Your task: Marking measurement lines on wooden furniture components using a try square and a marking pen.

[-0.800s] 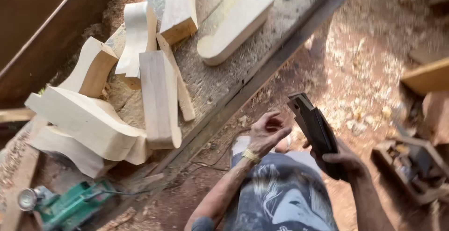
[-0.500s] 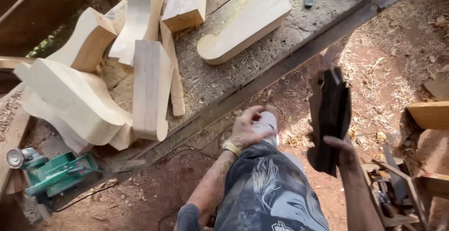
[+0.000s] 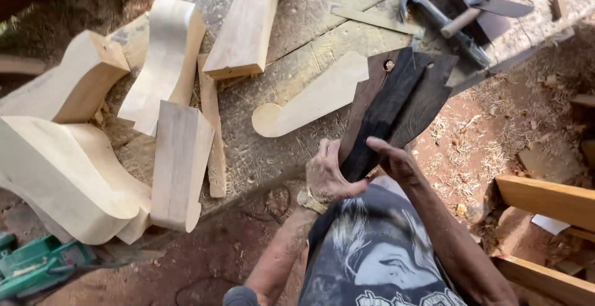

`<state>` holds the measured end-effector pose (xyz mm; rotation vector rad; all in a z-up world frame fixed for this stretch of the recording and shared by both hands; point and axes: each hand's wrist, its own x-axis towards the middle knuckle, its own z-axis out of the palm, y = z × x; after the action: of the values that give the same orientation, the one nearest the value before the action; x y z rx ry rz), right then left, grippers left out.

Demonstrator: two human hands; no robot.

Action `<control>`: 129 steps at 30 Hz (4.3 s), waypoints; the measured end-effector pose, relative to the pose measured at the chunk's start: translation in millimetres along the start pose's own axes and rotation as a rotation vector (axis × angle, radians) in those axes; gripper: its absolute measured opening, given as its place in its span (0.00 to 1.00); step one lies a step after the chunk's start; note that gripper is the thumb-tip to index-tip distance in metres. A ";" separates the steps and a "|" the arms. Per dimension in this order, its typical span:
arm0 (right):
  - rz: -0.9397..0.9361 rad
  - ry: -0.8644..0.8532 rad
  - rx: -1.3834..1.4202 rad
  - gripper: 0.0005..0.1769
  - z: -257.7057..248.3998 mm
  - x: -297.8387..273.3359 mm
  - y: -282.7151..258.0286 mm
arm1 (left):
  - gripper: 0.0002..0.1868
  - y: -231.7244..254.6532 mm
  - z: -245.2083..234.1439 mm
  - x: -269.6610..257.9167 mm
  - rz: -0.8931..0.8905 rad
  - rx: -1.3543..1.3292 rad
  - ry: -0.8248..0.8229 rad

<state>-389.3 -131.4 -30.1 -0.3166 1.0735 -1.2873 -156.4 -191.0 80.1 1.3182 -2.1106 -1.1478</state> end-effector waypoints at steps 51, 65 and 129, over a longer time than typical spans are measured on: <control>-0.708 -0.531 -2.182 0.38 155.3 130.5 -62.7 | 0.45 -106.9 -87.3 85.8 -0.341 0.622 -0.064; -0.853 -0.573 -2.042 0.28 147.1 144.4 -69.5 | 0.54 -119.5 -91.7 79.0 -0.290 0.630 -0.095; -0.600 -0.610 -1.378 0.50 48.5 144.2 -160.0 | 0.51 -115.0 -80.7 79.2 -0.347 0.610 -0.002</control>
<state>-463.5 -326.0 43.3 -2.0361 1.1939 -0.6178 -75.6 -320.3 27.5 2.0109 -2.3977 -0.6198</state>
